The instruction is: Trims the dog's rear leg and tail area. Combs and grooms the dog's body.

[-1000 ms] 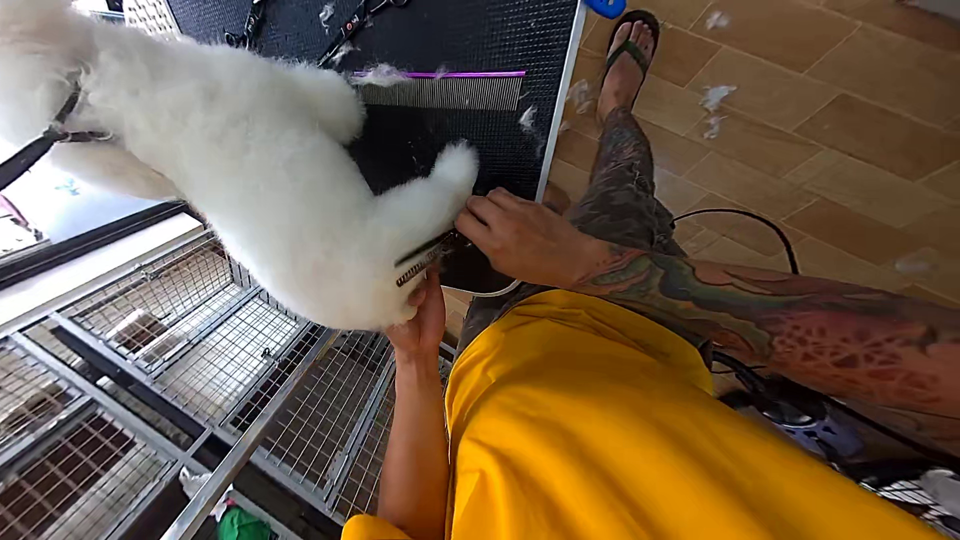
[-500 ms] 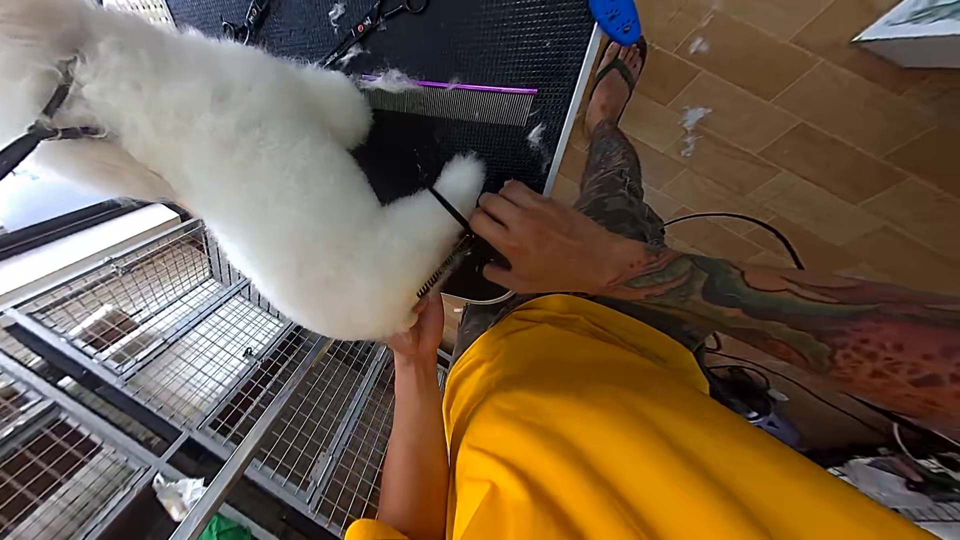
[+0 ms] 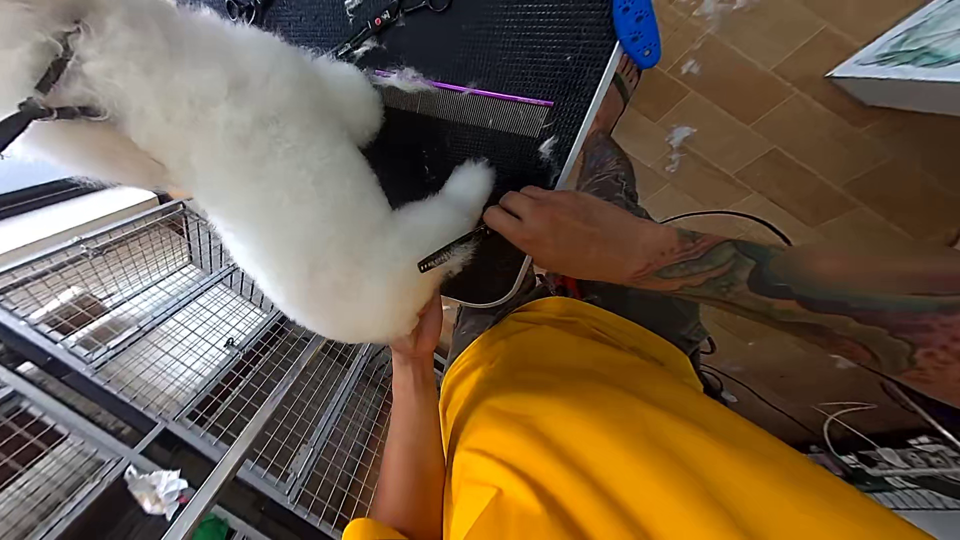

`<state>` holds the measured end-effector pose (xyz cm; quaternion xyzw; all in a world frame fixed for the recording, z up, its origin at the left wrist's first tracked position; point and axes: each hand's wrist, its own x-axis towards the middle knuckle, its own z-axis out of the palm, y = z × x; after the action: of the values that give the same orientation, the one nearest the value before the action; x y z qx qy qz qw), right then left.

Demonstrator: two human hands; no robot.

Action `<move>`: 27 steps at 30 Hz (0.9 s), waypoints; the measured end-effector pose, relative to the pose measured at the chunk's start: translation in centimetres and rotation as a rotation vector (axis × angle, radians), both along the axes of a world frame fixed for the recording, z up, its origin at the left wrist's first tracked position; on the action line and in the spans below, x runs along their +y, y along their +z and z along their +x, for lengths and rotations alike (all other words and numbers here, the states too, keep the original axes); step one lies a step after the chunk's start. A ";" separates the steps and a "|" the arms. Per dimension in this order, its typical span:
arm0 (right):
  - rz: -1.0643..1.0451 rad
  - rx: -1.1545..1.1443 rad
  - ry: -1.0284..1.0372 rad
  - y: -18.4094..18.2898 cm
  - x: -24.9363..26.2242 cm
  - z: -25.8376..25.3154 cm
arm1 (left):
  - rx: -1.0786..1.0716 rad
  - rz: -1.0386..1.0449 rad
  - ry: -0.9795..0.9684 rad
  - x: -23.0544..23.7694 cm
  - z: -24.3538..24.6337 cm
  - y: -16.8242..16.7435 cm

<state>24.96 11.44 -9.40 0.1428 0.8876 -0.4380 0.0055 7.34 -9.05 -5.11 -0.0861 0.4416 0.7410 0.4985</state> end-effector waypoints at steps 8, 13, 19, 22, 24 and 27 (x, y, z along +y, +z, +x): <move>-0.056 -0.016 0.033 0.5 1.9 -0.5 | -0.040 -0.033 0.052 -0.2 0.3 0.0; -0.790 -0.245 -0.315 3.4 -0.6 1.1 | -0.041 -0.059 0.085 -0.3 0.6 0.0; -2.298 -0.222 -0.810 12.9 -5.8 0.1 | 0.038 -0.071 0.065 -0.5 0.6 -0.3; -2.579 -0.037 -0.770 14.9 -7.4 -1.6 | 0.010 -0.060 0.040 -1.4 0.9 0.7; -2.684 0.058 -0.750 15.4 -7.7 -3.0 | -0.105 -0.156 0.043 -1.0 1.8 4.0; -2.728 0.163 -0.802 15.5 -7.4 -4.7 | -0.085 -0.340 0.444 -1.1 2.1 1.5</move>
<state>20.26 4.00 6.12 0.2380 -0.3247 -0.9147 -0.0362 9.42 -10.20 -3.62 -0.2945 0.5086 0.7430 0.3204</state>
